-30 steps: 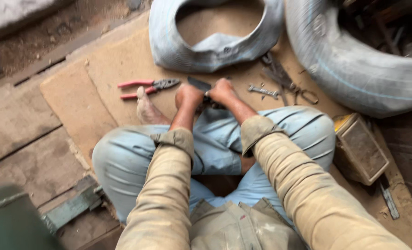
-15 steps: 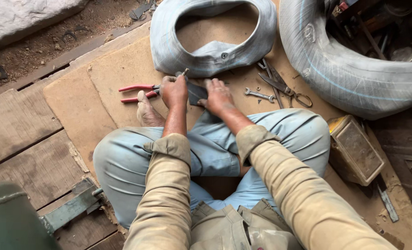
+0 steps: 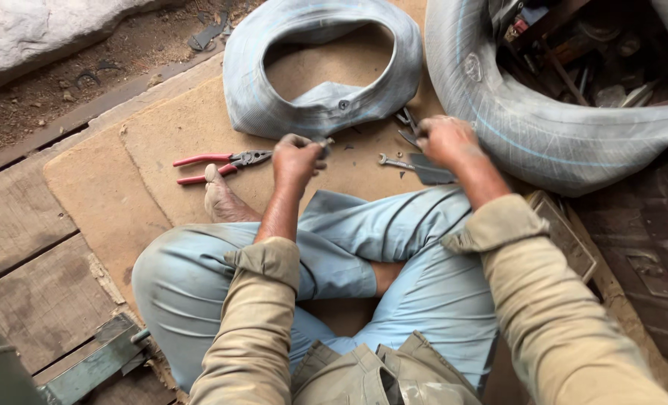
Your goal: The person sits on the floor and uses pliers and a wrench to remove a valve stem from a tire. They then cut a piece of rubber with shears and place it into the tire's valve hole. Finally, they retrieve a small item from a toolbox.
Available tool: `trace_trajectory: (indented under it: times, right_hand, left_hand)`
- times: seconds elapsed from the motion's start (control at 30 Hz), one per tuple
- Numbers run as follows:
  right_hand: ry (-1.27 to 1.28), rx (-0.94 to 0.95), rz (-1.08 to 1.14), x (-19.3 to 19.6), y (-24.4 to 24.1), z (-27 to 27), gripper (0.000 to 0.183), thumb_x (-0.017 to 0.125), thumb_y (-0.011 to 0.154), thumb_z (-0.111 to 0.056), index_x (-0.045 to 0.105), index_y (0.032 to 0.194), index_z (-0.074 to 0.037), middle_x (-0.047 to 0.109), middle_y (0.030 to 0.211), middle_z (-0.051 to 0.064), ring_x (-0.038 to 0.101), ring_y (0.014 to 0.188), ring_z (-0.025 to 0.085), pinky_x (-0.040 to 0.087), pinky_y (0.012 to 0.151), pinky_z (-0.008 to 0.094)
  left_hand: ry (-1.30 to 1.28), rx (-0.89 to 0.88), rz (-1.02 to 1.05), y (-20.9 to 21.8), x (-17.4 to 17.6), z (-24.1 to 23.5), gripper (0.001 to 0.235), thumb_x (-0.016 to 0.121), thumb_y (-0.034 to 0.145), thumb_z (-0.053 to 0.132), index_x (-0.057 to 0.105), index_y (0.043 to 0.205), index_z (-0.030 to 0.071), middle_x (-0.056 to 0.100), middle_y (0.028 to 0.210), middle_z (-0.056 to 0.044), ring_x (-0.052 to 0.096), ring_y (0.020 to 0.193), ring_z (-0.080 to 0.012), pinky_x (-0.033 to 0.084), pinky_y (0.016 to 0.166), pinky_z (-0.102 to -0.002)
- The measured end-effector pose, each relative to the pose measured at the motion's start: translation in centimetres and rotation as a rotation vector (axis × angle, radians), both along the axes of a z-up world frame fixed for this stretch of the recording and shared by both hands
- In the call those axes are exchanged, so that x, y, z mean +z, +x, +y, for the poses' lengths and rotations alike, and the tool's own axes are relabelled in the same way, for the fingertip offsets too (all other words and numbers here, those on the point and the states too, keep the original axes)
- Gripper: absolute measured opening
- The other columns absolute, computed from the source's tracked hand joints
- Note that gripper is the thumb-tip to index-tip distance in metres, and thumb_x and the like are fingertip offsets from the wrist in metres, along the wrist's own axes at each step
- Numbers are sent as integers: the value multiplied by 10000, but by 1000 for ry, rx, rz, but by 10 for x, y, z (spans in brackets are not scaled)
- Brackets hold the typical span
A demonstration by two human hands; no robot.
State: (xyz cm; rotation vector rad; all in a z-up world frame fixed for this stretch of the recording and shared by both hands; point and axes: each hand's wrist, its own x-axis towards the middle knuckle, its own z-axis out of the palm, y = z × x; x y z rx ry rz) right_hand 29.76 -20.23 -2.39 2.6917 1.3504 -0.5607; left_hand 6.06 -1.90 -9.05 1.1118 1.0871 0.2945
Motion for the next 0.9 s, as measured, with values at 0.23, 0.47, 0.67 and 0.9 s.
trace_trajectory:
  times: [0.23, 0.47, 0.67, 0.9]
  right_hand:
    - [449, 6, 547, 13, -87, 49, 404, 854, 813, -281, 736, 1185, -176, 766, 1056, 93, 712, 866, 212, 570, 747, 346]
    - [670, -391, 818, -17, -60, 43, 189, 766, 931, -246, 774, 1019, -79, 764, 865, 35, 699, 720, 104, 544, 603, 275]
    - [1134, -838, 1064, -17, -12, 24, 169, 764, 954, -256, 702, 879, -118, 753, 831, 34, 687, 670, 123, 520, 574, 266]
    - [1469, -1091, 1049, -10, 30, -6, 198, 716, 1006, -267, 705, 931, -84, 736, 809, 77, 684, 666, 183, 533, 588, 308]
  left_hand:
    - [-134, -180, -42, 1, -1, -9, 128, 700, 851, 92, 634, 923, 10, 744, 777, -113, 732, 571, -164, 533, 459, -281]
    - [700, -225, 389, -14, -8, 15, 303, 846, 840, 317, 746, 986, 71, 723, 1045, -125, 690, 972, -297, 558, 832, -451]
    - [941, -489, 1059, -38, -46, 53, 329, 625, 888, 273, 711, 1160, 110, 597, 1267, -165, 493, 1272, -347, 272, 1119, -569]
    - [1208, -610, 1000, -20, -27, 36, 236, 544, 973, 147, 616, 1181, 62, 610, 1175, -155, 589, 1148, -347, 194, 1179, -669]
